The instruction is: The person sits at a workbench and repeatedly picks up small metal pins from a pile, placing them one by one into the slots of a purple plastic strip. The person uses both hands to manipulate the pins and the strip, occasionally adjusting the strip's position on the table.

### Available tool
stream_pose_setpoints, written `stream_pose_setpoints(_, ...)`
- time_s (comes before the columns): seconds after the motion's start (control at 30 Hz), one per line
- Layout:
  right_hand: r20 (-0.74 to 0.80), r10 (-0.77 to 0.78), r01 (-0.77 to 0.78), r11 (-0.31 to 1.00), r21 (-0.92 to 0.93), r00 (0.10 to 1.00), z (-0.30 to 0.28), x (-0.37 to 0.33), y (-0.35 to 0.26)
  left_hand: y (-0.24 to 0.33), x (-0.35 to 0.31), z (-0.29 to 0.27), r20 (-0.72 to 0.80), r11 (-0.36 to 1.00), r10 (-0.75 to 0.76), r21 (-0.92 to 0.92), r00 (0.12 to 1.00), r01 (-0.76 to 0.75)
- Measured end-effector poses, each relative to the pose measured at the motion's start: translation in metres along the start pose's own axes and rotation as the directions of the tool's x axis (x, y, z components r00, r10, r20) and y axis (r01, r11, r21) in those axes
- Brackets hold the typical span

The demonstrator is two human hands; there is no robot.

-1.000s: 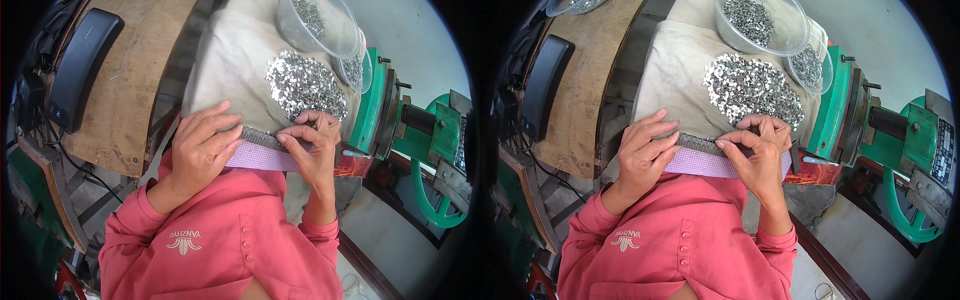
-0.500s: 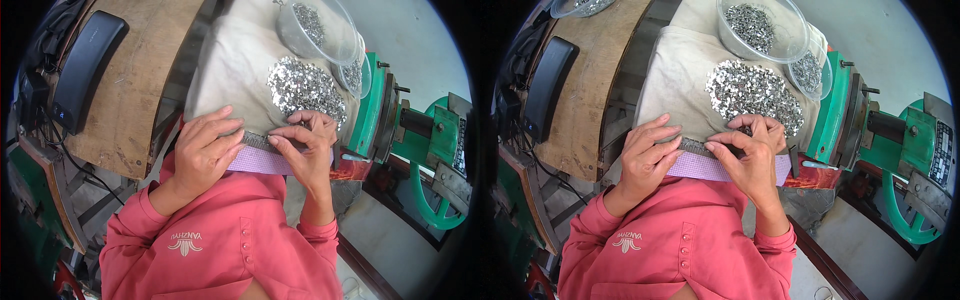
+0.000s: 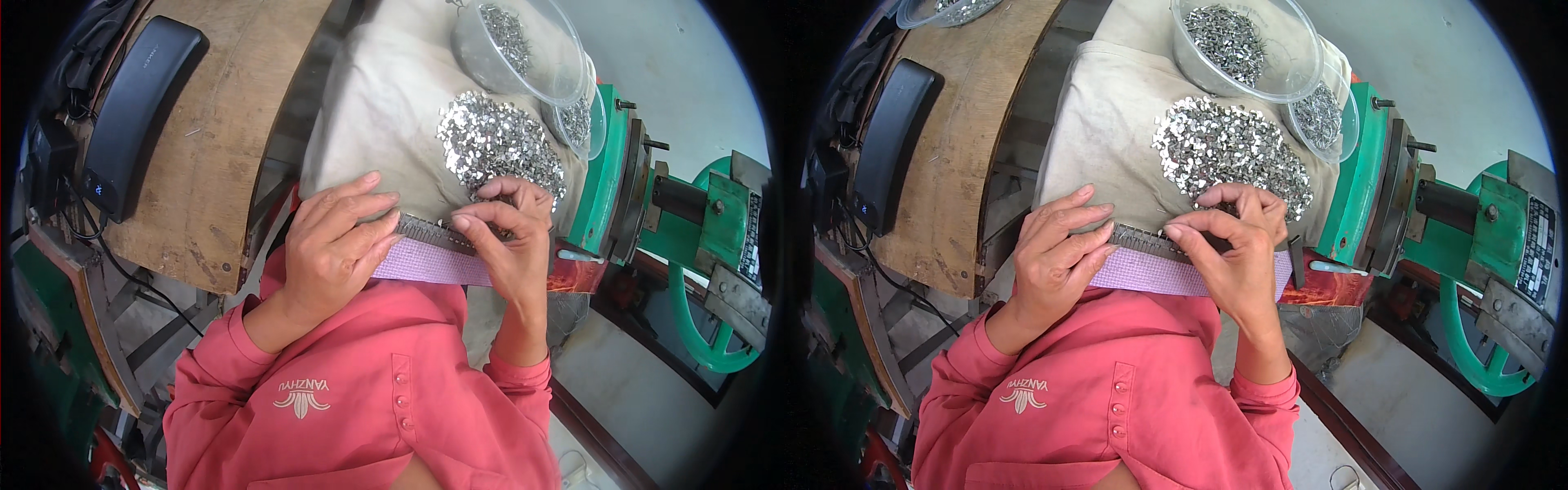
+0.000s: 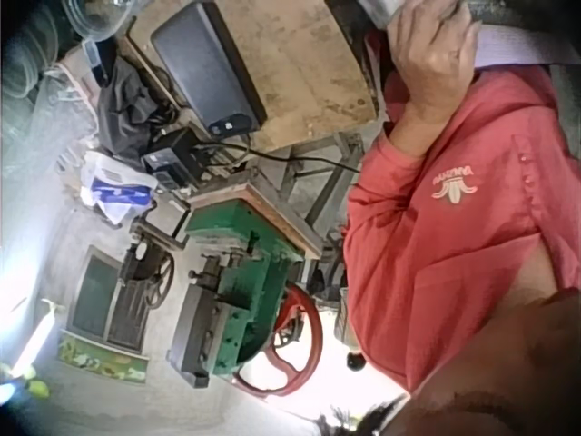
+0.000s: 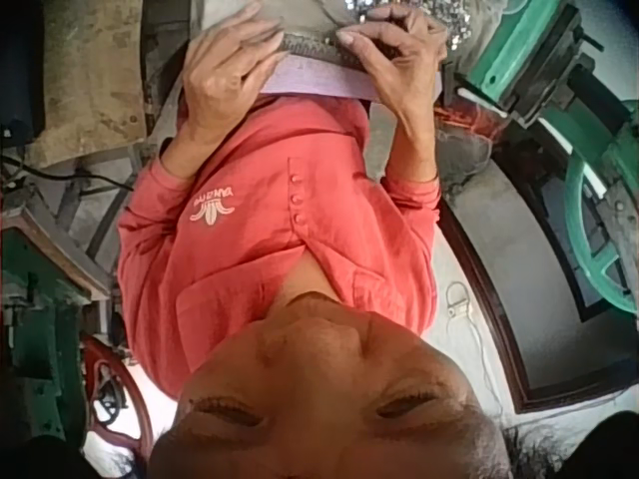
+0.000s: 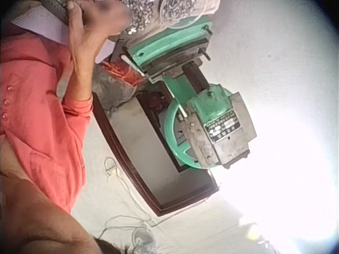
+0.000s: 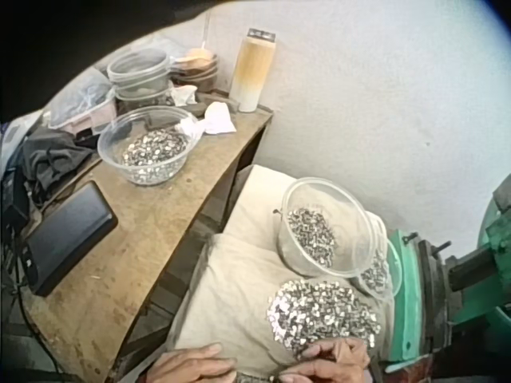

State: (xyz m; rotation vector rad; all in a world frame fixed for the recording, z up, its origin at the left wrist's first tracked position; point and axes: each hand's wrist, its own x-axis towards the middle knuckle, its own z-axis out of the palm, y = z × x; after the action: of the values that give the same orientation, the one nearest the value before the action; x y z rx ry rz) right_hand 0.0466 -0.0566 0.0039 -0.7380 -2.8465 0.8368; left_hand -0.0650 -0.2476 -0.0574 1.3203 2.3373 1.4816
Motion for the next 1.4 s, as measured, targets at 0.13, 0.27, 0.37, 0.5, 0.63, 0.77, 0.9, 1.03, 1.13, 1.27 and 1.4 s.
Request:
stream_pose_setpoints(0.13,-0.014,0.039,-0.039,0.999,0.006,0.999,-0.006,-0.010,0.008,0.000,0.000,0.000,0.000,1.000,0.000,0.009,1.000,0.000)
stream_pose_setpoints(0.27,-0.039,0.038,-0.041,0.996,-0.085,0.999,0.000,-0.016,0.008,-0.001,-0.001,0.001,0.000,1.000,0.001,0.015,1.000,-0.001)
stream_pose_setpoints(0.37,-0.063,0.035,-0.040,0.996,-0.081,0.997,0.004,-0.018,0.008,0.000,0.000,0.000,0.006,1.000,-0.003,0.024,1.000,0.003)
stream_pose_setpoints(0.5,-0.085,-0.008,0.001,0.997,-0.079,0.996,0.007,-0.017,0.007,0.000,0.000,0.001,0.003,1.000,-0.002,0.023,1.000,0.002)
stream_pose_setpoints(0.63,-0.089,-0.009,0.002,0.997,-0.080,0.996,0.010,-0.017,0.004,0.000,-0.001,0.001,0.005,1.000,-0.003,0.025,1.000,0.003)
stream_pose_setpoints(0.77,-0.077,0.002,-0.010,0.996,-0.094,0.997,0.011,-0.017,0.004,0.000,-0.001,0.000,0.006,1.000,-0.006,0.021,1.000,0.006)
stream_pose_setpoints(0.9,-0.060,0.017,-0.020,0.998,-0.055,0.998,0.006,-0.016,0.007,0.001,0.000,0.000,0.001,1.000,-0.008,0.010,1.000,0.008)
stream_pose_setpoints(1.03,-0.054,0.027,-0.028,0.999,-0.017,0.998,0.007,-0.011,0.002,0.001,-0.001,-0.001,0.028,0.999,-0.032,-0.019,0.999,0.033)
stream_pose_setpoints(1.13,-0.038,-0.007,0.008,1.000,0.030,0.999,0.012,-0.006,-0.006,0.001,-0.001,-0.001,0.020,0.999,-0.031,-0.017,0.999,0.032)
stream_pose_setpoints(1.27,-0.012,-0.027,0.027,1.000,0.012,1.000,0.016,-0.003,-0.012,0.001,0.000,0.000,-0.011,1.000,-0.005,-0.007,1.000,0.005)
stream_pose_setpoints(1.4,-0.011,-0.037,0.037,0.999,0.008,0.999,0.020,-0.001,-0.014,0.000,-0.001,0.001,-0.015,1.000,-0.005,0.000,1.000,0.005)
